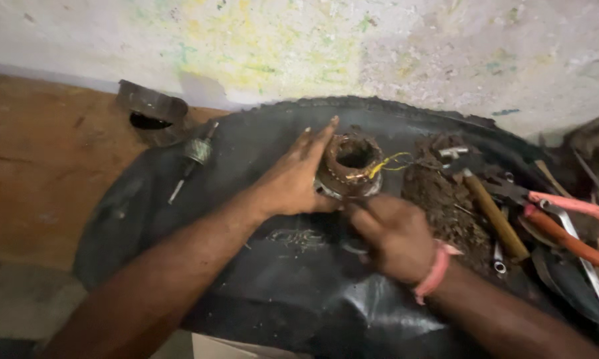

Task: The person scrapes and cleans a cylindrical electrical component with copper windings using a flat metal scraper. They repeatedly scrape the surface, rotate the component, and remove debris, then briefly use pliers to adjust a wire before continuing to scrape.

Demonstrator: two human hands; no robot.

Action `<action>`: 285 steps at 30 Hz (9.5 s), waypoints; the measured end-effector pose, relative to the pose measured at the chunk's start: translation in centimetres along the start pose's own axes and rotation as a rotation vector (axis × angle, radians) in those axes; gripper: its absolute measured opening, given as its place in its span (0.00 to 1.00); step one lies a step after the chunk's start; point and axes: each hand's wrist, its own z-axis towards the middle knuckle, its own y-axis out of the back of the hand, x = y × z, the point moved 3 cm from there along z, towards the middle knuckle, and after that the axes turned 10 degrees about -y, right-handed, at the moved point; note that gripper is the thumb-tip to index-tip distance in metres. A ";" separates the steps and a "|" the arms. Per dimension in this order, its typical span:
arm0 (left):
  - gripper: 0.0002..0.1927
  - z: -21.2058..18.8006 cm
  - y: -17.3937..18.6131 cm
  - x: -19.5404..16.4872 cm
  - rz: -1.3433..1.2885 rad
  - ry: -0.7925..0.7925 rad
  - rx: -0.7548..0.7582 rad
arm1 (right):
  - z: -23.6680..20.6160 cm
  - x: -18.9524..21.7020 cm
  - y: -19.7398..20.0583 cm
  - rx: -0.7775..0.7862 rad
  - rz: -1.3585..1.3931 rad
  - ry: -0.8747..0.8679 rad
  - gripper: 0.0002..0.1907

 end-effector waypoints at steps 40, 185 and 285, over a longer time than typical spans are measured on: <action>0.74 -0.1 0.2 -0.8 0.024 0.016 0.025 | -1.7 -3.3 1.7 0.020 0.085 -0.048 0.22; 0.68 -0.5 -0.1 -0.4 -0.024 -0.132 -0.054 | -2.5 -6.9 1.8 0.144 0.293 -0.026 0.31; 0.73 0.1 1.2 -2.1 -0.072 -0.064 0.090 | -6.5 -10.8 5.5 -0.218 0.943 -0.809 0.05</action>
